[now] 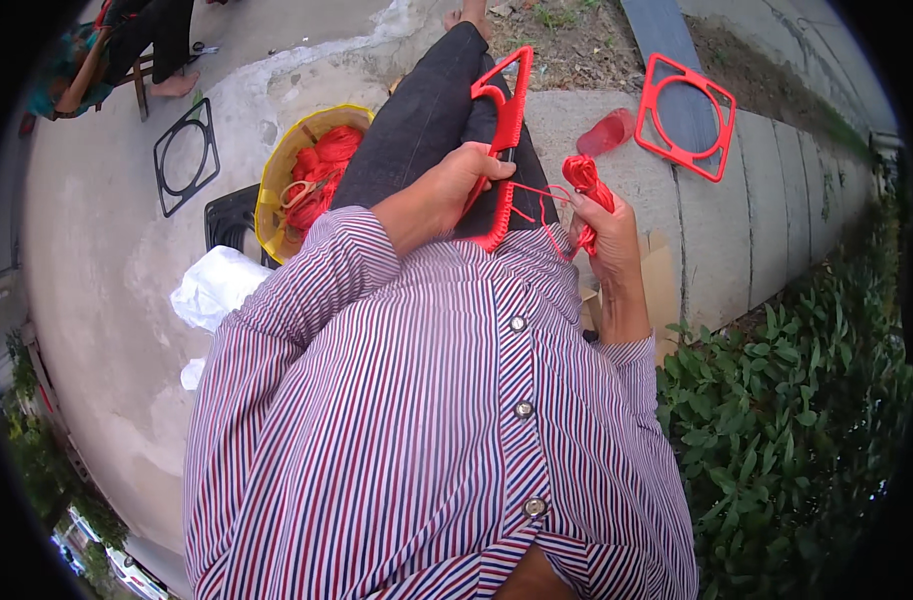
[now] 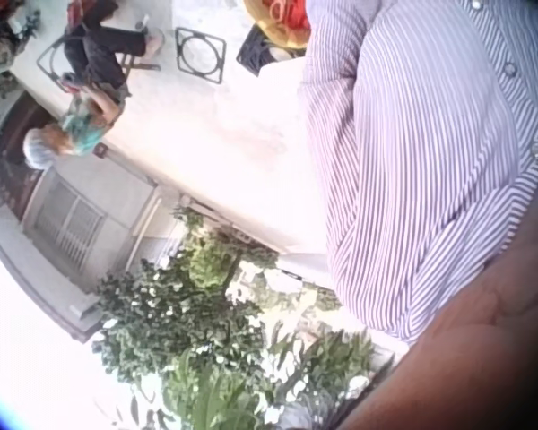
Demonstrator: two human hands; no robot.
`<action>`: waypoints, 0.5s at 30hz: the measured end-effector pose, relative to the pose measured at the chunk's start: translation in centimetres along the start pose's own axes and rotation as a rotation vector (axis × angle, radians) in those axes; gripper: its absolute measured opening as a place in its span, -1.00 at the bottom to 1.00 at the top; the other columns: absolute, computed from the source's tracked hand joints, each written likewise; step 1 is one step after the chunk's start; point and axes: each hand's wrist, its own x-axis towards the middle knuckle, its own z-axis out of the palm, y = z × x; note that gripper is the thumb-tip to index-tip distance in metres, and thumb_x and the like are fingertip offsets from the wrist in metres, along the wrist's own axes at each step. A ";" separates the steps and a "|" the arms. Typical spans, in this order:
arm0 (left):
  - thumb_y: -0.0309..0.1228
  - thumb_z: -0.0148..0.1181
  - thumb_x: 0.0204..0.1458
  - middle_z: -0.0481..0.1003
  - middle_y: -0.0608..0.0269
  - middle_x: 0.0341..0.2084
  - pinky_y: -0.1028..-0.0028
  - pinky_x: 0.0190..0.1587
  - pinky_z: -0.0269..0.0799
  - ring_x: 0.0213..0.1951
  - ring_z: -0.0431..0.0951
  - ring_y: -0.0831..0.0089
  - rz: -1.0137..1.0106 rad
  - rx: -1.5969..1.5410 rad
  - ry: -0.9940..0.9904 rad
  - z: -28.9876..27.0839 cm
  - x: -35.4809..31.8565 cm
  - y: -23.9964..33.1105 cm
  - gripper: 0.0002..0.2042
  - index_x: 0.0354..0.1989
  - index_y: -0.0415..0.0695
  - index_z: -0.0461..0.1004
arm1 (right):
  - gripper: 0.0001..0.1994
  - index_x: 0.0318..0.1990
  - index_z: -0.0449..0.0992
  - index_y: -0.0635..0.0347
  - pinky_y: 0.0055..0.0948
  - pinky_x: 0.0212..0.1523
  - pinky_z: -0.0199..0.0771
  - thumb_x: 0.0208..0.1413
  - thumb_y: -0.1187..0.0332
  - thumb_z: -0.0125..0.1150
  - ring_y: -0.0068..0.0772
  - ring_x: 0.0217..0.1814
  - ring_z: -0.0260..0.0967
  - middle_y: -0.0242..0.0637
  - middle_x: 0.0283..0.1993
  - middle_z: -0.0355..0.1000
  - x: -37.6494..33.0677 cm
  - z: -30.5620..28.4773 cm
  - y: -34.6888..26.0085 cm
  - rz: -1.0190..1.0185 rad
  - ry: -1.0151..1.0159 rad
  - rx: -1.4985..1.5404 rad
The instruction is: The recorder is wrapping red thread around a red plastic frame, possibly for a manufacturing or assembly task.
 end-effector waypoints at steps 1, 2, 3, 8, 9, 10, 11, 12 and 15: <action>-0.43 0.13 -0.03 0.42 0.26 -0.28 0.50 -0.05 0.26 -0.19 0.37 0.47 -0.011 -0.006 0.044 0.1 -0.3 0.2 -0.72 -0.12 -0.20 0.40 | -0.80 -0.25 0.44 0.29 -0.60 -0.49 0.24 0.12 0.31 0.18 -0.64 -0.54 0.25 -0.45 -0.54 0.34 0.3 -0.7 0.1 -0.013 0.043 0.144; -0.38 0.16 -0.01 0.38 0.21 -0.18 0.48 0.01 0.24 -0.11 0.34 0.43 0.119 0.194 0.146 0.1 -0.7 0.6 -0.66 -0.06 -0.23 0.38 | -0.75 -0.23 0.43 0.31 -0.54 -0.50 0.24 0.19 0.24 0.10 -0.58 -0.56 0.25 -0.41 -0.57 0.32 0.4 -1.3 0.0 0.021 0.156 0.259; -0.32 0.19 0.02 0.34 0.16 -0.08 0.46 0.08 0.21 -0.04 0.32 0.38 0.228 0.400 0.246 0.3 -1.2 1.1 -0.60 -0.01 -0.27 0.35 | -0.75 -0.23 0.43 0.31 -0.54 -0.50 0.24 0.19 0.24 0.10 -0.58 -0.56 0.25 -0.41 -0.57 0.32 0.5 -1.6 -0.2 -0.026 0.087 0.294; -0.19 0.33 -0.14 0.23 -0.06 0.11 0.18 0.24 0.06 0.17 0.15 0.02 0.771 1.029 -0.163 2.9 -4.5 3.1 -0.53 -0.03 -0.12 0.48 | -0.48 -0.19 0.40 0.36 -0.38 -0.49 0.25 0.29 -0.02 -0.28 -0.42 -0.60 0.18 -0.23 -0.53 0.32 -0.4 1.8 -0.2 -0.006 -0.331 0.577; -0.28 0.30 -0.07 0.30 0.03 0.07 0.22 0.19 0.15 0.12 0.27 0.16 0.933 1.052 -0.252 3.7 -5.2 3.0 -0.52 0.05 -0.15 0.41 | -0.45 -0.17 0.40 0.37 -0.38 -0.48 0.26 0.29 -0.05 -0.26 -0.41 -0.60 0.18 -0.20 -0.52 0.32 -0.7 3.0 0.1 0.028 -0.453 0.534; -0.33 0.26 -0.02 0.35 0.10 0.03 0.27 0.14 0.23 0.05 0.35 0.25 0.468 0.691 -0.343 4.1 -5.7 3.4 -0.55 0.07 -0.16 0.38 | -0.45 -0.17 0.40 0.37 -0.38 -0.48 0.26 0.29 -0.05 -0.26 -0.41 -0.60 0.18 -0.20 -0.52 0.32 -0.7 3.8 0.2 0.011 -0.445 0.539; -0.36 0.24 0.01 0.37 0.13 0.00 0.30 0.12 0.26 0.02 0.39 0.30 0.171 0.446 -0.427 4.4 -6.0 3.8 -0.56 0.08 -0.17 0.36 | -0.43 -0.13 0.40 0.38 -0.43 -0.49 0.26 0.27 -0.08 -0.24 -0.42 -0.61 0.19 -0.18 -0.50 0.33 -0.8 4.5 0.4 -0.012 -0.463 0.589; -0.38 0.22 0.04 0.40 0.16 -0.02 0.32 0.10 0.30 -0.02 0.42 0.34 -0.004 0.329 -0.420 4.7 -6.2 4.1 -0.58 0.09 -0.18 0.35 | -0.41 -0.11 0.39 0.38 -0.45 -0.50 0.26 0.26 -0.10 -0.23 -0.43 -0.61 0.19 -0.18 -0.50 0.33 -0.8 4.6 0.3 0.001 -0.463 0.608; -0.43 0.15 0.11 0.46 0.18 -0.09 0.42 -0.08 0.50 -0.13 0.53 0.42 0.332 -0.233 -0.396 4.4 -5.7 6.1 -0.63 0.08 -0.25 0.31 | -0.36 -0.03 0.37 0.39 -0.59 -0.57 0.20 0.23 -0.16 -0.20 -0.55 -0.63 0.17 -0.21 -0.50 0.31 0.1 3.2 -0.6 0.045 -0.631 0.466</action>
